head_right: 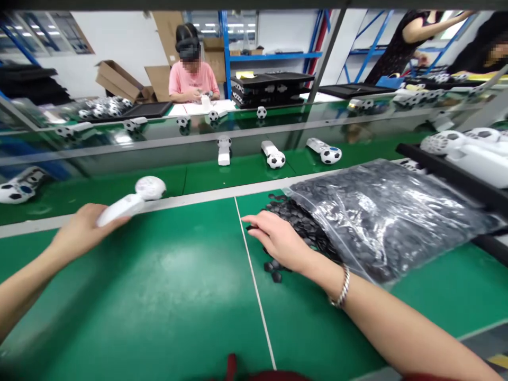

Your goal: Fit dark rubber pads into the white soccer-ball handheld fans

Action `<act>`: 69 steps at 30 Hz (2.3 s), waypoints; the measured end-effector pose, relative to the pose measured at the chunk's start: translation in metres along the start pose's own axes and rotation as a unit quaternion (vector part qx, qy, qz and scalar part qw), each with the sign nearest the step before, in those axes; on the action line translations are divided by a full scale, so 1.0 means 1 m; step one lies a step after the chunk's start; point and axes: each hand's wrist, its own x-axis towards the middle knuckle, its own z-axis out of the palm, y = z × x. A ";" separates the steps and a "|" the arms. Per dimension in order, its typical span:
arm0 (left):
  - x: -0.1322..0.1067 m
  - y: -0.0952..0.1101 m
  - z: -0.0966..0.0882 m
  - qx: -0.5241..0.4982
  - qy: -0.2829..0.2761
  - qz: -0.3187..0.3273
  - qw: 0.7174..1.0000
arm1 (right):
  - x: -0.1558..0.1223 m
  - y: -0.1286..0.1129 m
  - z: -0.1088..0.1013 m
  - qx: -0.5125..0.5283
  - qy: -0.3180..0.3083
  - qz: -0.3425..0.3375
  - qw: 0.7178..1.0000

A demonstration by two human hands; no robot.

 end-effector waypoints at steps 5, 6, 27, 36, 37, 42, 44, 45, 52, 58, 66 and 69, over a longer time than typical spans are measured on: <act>-0.104 0.077 0.005 0.017 -0.101 0.131 0.986 | -0.006 -0.008 -0.003 0.045 -0.006 0.000 0.999; -0.120 0.088 0.006 0.017 -0.118 0.141 0.983 | -0.007 -0.009 -0.003 0.055 -0.004 0.012 0.998; -0.109 0.184 0.044 -0.189 -0.202 0.249 0.928 | -0.027 -0.024 0.021 0.129 -0.040 -0.075 0.988; -0.112 0.187 0.042 -0.197 -0.183 0.249 0.930 | -0.025 -0.028 0.031 0.148 -0.010 -0.030 0.988; -0.112 0.187 0.041 -0.199 -0.183 0.251 0.930 | -0.025 -0.028 0.031 0.161 -0.015 -0.015 0.987; -0.113 0.188 0.041 -0.212 -0.178 0.253 0.927 | -0.026 -0.030 0.033 0.222 -0.054 0.065 0.971; -0.114 0.190 0.041 -0.199 -0.174 0.241 0.934 | -0.026 -0.032 0.036 0.223 -0.055 0.076 0.970; -0.115 0.190 0.042 -0.192 -0.172 0.237 0.937 | -0.026 -0.032 0.037 0.220 -0.052 0.081 0.971; -0.115 0.189 0.037 -0.150 -0.180 0.206 0.950 | -0.009 -0.008 0.012 0.223 -0.073 0.084 0.969; -0.106 0.180 0.029 -0.086 -0.160 0.249 0.951 | -0.006 0.013 -0.022 0.001 -0.174 0.127 0.976; -0.104 0.182 0.032 -0.066 -0.157 0.286 0.943 | -0.009 0.008 -0.014 -0.136 -0.218 0.127 0.958; -0.106 0.184 0.035 -0.081 -0.142 0.315 0.935 | -0.009 0.011 -0.015 -0.125 -0.224 0.131 0.957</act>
